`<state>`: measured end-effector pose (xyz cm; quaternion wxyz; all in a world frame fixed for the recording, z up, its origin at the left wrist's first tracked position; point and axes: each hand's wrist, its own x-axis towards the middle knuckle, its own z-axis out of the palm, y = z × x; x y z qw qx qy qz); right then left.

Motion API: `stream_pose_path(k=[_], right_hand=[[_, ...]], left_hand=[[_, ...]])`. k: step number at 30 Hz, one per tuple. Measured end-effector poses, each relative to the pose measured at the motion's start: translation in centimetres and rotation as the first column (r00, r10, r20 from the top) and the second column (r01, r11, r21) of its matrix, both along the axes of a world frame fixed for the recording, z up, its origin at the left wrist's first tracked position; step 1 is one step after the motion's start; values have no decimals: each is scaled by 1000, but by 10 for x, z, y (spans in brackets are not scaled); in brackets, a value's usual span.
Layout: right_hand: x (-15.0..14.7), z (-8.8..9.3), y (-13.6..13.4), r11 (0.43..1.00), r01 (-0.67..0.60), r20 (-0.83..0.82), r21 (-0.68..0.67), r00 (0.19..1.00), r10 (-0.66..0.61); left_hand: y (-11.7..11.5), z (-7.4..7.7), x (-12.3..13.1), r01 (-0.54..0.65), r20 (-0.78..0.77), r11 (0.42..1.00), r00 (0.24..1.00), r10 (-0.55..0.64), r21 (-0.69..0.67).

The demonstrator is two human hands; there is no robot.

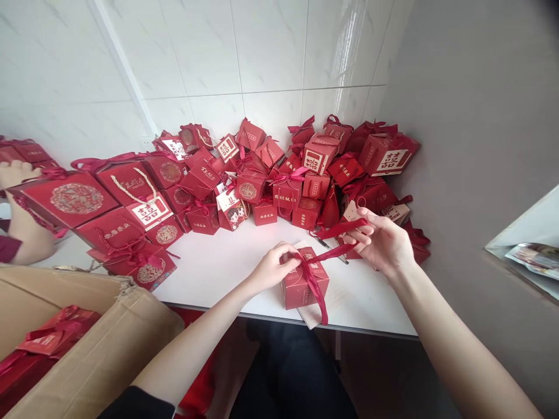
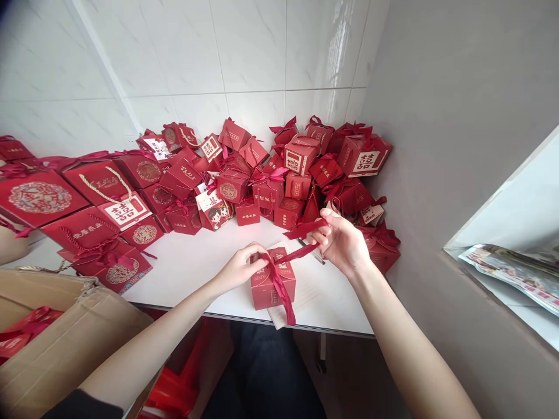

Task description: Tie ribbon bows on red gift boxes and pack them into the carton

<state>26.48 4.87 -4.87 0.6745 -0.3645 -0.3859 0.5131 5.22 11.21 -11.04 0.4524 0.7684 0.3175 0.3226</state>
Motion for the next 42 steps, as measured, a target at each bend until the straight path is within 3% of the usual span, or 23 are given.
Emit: stream_pose_path(k=[4, 12, 18, 21, 23, 26, 30, 33, 38, 42], right_hand=[[5, 4, -5, 997, 29, 36, 68, 999, -31], [3, 11, 1, 970, 52, 150, 239, 985, -89], [-1, 25, 8, 950, 43, 156, 308, 983, -96], [2, 31, 17, 932, 39, 147, 360, 984, -98], [4, 35, 24, 917, 31, 144, 397, 985, -95], [4, 40, 35, 893, 0, 134, 450, 989, -68], [1, 48, 46, 850, -87, 133, 519, 991, 20], [3, 52, 54, 762, -203, 138, 615, 979, 150], [21, 50, 69, 499, -384, 135, 777, 875, 465], [39, 48, 77, 392, -455, 209, 800, 823, 528]], left_hand=[[6, 4, -2, 23, 101, 997, 995, -15, -75], [27, 3, 11, -203, 316, 971, 920, 234, -128], [38, 22, 0, -242, 391, 958, 875, 284, -155], [42, 38, -14, -229, 297, 971, 924, 240, -70], [44, 50, -23, -253, 90, 966, 965, 247, 57], [45, 68, -31, -263, -179, 937, 935, 306, 231], [49, 86, -31, -149, -111, 947, 976, 187, 284], [53, 96, -21, -108, -46, 961, 991, 124, 253], [64, 108, 6, -58, -121, 976, 989, 85, 208], [66, 117, 26, -17, -244, 948, 965, 100, 319]])
